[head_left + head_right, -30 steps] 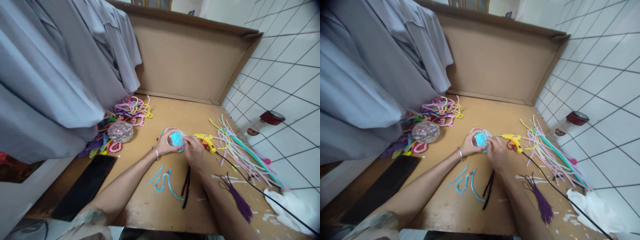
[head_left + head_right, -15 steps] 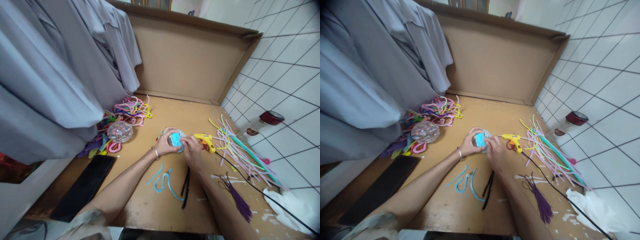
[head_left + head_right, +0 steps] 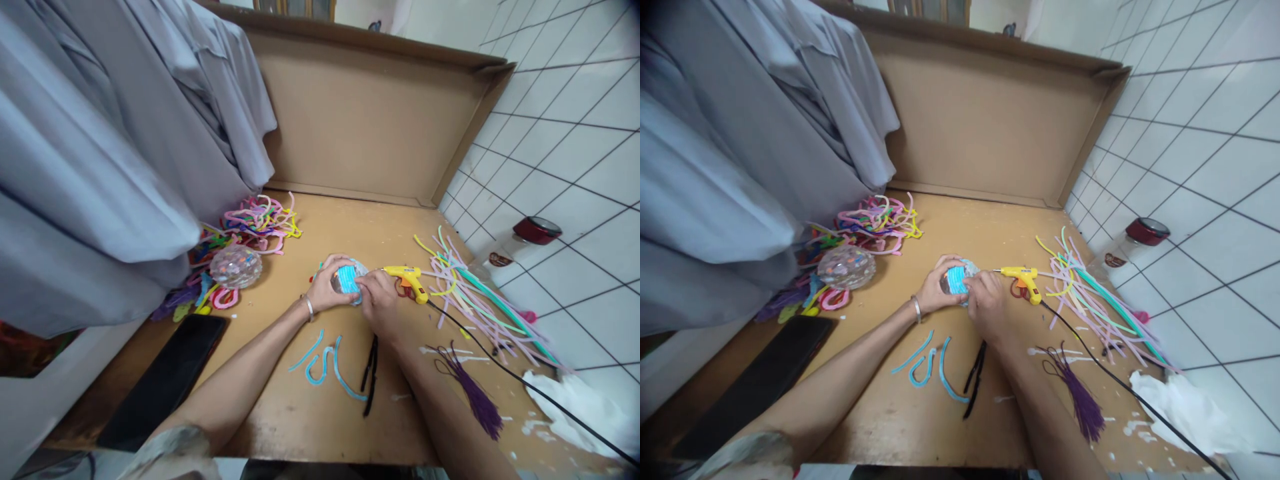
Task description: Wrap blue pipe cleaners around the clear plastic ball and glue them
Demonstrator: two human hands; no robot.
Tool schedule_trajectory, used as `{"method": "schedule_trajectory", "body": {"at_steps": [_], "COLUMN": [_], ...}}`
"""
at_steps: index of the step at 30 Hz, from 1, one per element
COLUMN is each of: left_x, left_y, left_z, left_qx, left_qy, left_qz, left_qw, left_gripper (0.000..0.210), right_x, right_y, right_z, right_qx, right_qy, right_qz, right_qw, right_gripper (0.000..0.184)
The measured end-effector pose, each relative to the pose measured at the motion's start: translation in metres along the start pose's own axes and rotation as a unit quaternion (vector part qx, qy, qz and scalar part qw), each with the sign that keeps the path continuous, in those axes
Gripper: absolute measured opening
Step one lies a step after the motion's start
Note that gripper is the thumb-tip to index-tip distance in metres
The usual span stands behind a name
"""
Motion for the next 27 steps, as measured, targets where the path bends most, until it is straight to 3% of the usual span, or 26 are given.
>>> {"method": "schedule_trajectory", "body": {"at_steps": [7, 13, 22, 25, 27], "left_x": [0.001, 0.003, 0.002, 0.001, 0.001], "left_y": [-0.001, -0.001, 0.0, 0.003, 0.005], "left_z": [-0.001, 0.0, 0.003, 0.007, 0.01], "left_qx": [0.002, 0.005, 0.0, -0.002, -0.008], "left_qy": [0.02, 0.016, 0.034, 0.067, 0.13], "left_qz": [0.005, -0.001, 0.011, -0.027, -0.053], "left_qw": [1.0, 1.0, 0.999, 0.997, 0.99], "left_gripper": [0.064, 0.067, 0.064, 0.068, 0.068], "right_x": [-0.006, -0.011, -0.006, -0.008, -0.013], "right_y": [-0.002, -0.002, -0.005, -0.004, -0.001], "right_z": [0.0, -0.001, 0.001, 0.004, 0.008], "right_qx": [0.013, 0.021, 0.019, -0.032, -0.087], "right_qy": [0.0, 0.088, 0.162, 0.209, 0.247], "right_qz": [-0.045, -0.155, -0.198, -0.205, -0.198], "right_qw": [0.999, 0.984, 0.966, 0.956, 0.945], "right_gripper": [0.02, 0.023, 0.021, 0.027, 0.034]}}
Point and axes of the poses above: each hand's wrist, its own z-axis away from the middle knuckle, its own y-axis out of the palm, x = y × z, the point moved 2 cm from there along -z, towards the middle knuckle, and after that the axes turned 10 degrees about -x, right-handed, at the moved point
